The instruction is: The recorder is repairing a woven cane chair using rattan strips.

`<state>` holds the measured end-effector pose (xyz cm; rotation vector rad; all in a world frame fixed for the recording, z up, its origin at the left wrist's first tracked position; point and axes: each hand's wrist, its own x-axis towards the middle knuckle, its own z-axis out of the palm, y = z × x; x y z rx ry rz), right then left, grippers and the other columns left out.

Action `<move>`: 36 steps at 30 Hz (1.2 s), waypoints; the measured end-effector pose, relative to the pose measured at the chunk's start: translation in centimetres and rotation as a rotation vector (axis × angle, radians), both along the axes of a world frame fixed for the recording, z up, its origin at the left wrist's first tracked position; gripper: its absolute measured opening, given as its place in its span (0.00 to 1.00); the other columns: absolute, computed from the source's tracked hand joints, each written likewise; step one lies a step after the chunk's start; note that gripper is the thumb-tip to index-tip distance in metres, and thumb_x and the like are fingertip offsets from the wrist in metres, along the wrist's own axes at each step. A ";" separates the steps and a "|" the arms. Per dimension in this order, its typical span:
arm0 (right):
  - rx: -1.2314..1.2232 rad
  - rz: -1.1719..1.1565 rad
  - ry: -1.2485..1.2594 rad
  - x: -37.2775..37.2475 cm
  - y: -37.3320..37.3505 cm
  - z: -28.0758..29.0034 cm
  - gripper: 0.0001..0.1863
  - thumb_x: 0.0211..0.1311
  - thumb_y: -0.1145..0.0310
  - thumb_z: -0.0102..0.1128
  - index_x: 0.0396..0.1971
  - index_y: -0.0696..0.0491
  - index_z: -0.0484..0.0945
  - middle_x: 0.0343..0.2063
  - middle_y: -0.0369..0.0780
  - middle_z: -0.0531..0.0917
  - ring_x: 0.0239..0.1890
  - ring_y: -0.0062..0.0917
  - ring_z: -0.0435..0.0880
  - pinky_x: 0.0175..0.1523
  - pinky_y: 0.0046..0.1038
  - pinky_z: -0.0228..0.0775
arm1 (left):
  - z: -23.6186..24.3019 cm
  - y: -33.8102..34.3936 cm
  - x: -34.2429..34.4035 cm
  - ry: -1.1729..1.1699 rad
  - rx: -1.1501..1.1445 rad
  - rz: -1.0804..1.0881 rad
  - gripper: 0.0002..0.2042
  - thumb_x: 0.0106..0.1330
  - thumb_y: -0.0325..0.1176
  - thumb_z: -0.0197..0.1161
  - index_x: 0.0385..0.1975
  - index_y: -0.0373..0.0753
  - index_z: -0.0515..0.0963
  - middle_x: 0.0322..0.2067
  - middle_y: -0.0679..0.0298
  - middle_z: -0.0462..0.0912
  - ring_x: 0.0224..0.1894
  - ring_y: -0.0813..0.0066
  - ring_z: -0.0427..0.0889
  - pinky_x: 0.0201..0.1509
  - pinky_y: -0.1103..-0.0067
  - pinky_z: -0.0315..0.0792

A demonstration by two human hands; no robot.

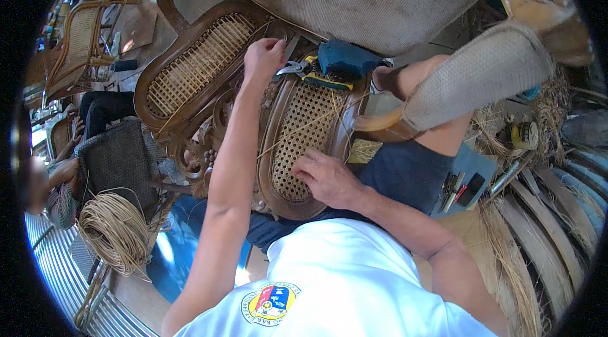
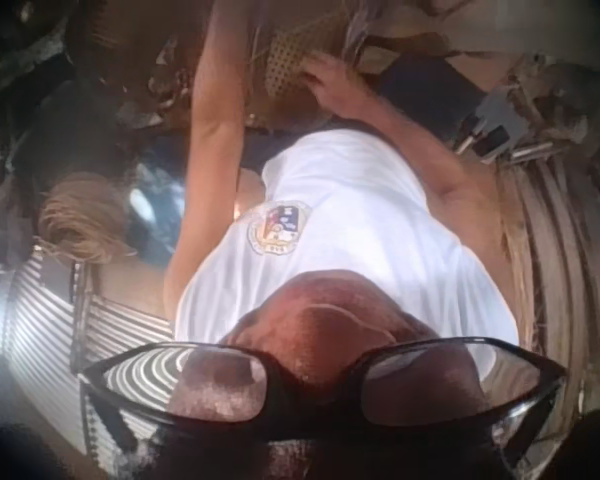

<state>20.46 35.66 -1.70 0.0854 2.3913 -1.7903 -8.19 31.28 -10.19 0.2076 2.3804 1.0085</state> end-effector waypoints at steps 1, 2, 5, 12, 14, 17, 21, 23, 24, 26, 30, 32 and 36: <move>-0.027 0.008 0.029 -0.4 0.0 -0.1 0.06 0.61 0.75 0.61 0.38 0.56 0.77 0.35 0.46 0.76 0.38 0.43 0.80 0.43 0.39 0.74 | -1.9 1.4 -1.1 0.093 -0.102 0.024 0.20 0.60 0.45 0.68 0.43 0.34 0.83 0.38 0.51 0.87 0.44 0.62 0.87 0.49 0.70 0.78; -0.040 -0.005 0.008 -0.4 0.4 -0.3 0.07 0.60 0.77 0.60 0.38 0.57 0.77 0.34 0.46 0.74 0.37 0.42 0.80 0.41 0.38 0.74 | -2.4 2.9 -1.1 0.080 -0.104 0.028 0.20 0.60 0.45 0.68 0.43 0.34 0.83 0.38 0.51 0.87 0.44 0.62 0.87 0.49 0.70 0.78; -0.124 -0.076 -0.049 -0.1 0.7 -0.9 0.07 0.59 0.79 0.58 0.38 0.57 0.77 0.32 0.46 0.73 0.34 0.40 0.79 0.39 0.36 0.73 | -2.1 6.0 -1.4 0.121 -0.350 0.081 0.22 0.60 0.47 0.70 0.46 0.35 0.81 0.47 0.50 0.84 0.52 0.58 0.83 0.55 0.66 0.77; -0.103 -0.016 -0.054 -0.5 0.6 -0.9 0.08 0.57 0.82 0.58 0.37 0.59 0.78 0.31 0.41 0.74 0.26 0.27 0.78 0.29 0.27 0.71 | -4.2 7.3 -1.5 0.128 -0.519 0.004 0.43 0.45 0.56 0.80 0.59 0.40 0.69 0.57 0.52 0.74 0.60 0.55 0.77 0.60 0.64 0.75; -0.205 0.004 -0.162 -0.5 0.5 -0.6 0.09 0.56 0.81 0.57 0.38 0.57 0.77 0.30 0.43 0.72 0.27 0.32 0.77 0.32 0.33 0.71 | -4.6 7.5 -1.3 0.138 -0.526 0.038 0.38 0.48 0.48 0.80 0.56 0.40 0.69 0.55 0.55 0.73 0.57 0.56 0.79 0.56 0.65 0.77; -0.184 0.017 -0.096 -0.6 0.6 -1.2 0.10 0.57 0.82 0.57 0.39 0.57 0.77 0.30 0.42 0.72 0.25 0.30 0.77 0.31 0.32 0.71 | -4.6 8.4 -2.2 0.063 -0.535 0.163 0.35 0.48 0.42 0.78 0.56 0.41 0.69 0.55 0.55 0.73 0.57 0.56 0.78 0.56 0.65 0.77; -0.193 0.041 -0.089 -1.0 0.8 -1.3 0.10 0.57 0.81 0.57 0.39 0.56 0.76 0.30 0.42 0.72 0.25 0.29 0.77 0.32 0.32 0.71 | -4.2 9.0 -3.3 -0.064 -0.448 0.276 0.34 0.49 0.37 0.76 0.56 0.37 0.70 0.57 0.53 0.73 0.58 0.56 0.78 0.58 0.66 0.76; -0.182 0.042 -0.115 -1.0 0.9 -0.9 0.10 0.57 0.81 0.57 0.39 0.56 0.76 0.30 0.42 0.72 0.26 0.29 0.77 0.32 0.31 0.71 | -4.4 9.2 -3.9 -0.045 -0.464 0.229 0.34 0.49 0.37 0.76 0.56 0.37 0.70 0.57 0.52 0.74 0.59 0.56 0.78 0.59 0.67 0.76; -0.180 0.045 -0.116 -1.0 0.9 -1.0 0.10 0.57 0.81 0.57 0.39 0.56 0.76 0.30 0.42 0.72 0.26 0.29 0.77 0.32 0.31 0.71 | -4.5 9.4 -4.1 -0.024 -0.480 0.177 0.33 0.49 0.36 0.76 0.56 0.36 0.70 0.57 0.52 0.74 0.59 0.56 0.78 0.59 0.67 0.76; -0.207 0.031 -0.127 -1.0 0.9 -1.1 0.10 0.57 0.81 0.56 0.39 0.56 0.76 0.30 0.41 0.72 0.26 0.29 0.77 0.32 0.31 0.71 | -4.7 9.3 -4.4 -0.018 -0.488 0.172 0.33 0.49 0.36 0.76 0.56 0.37 0.70 0.57 0.53 0.75 0.59 0.57 0.78 0.59 0.67 0.76; -0.212 0.039 -0.143 -1.2 1.2 -1.3 0.09 0.58 0.80 0.56 0.39 0.56 0.76 0.30 0.41 0.72 0.27 0.29 0.77 0.32 0.31 0.71 | -4.4 8.8 -4.4 -0.047 -0.480 0.192 0.29 0.53 0.35 0.75 0.55 0.40 0.71 0.54 0.56 0.78 0.58 0.59 0.80 0.58 0.67 0.77; -0.166 0.043 -0.060 -1.3 1.0 -1.7 0.08 0.59 0.79 0.56 0.38 0.56 0.76 0.30 0.41 0.73 0.29 0.30 0.77 0.34 0.32 0.70 | -3.9 9.2 -4.4 -0.057 -0.477 0.254 0.28 0.54 0.36 0.74 0.55 0.40 0.71 0.54 0.57 0.78 0.57 0.60 0.80 0.57 0.67 0.77; -0.200 0.044 -0.146 -1.2 0.9 -1.2 0.07 0.60 0.78 0.55 0.37 0.56 0.76 0.30 0.41 0.73 0.31 0.32 0.77 0.35 0.32 0.70 | -4.6 10.1 -4.1 -0.056 -0.526 0.317 0.25 0.60 0.36 0.70 0.57 0.40 0.72 0.55 0.56 0.77 0.59 0.59 0.79 0.58 0.66 0.76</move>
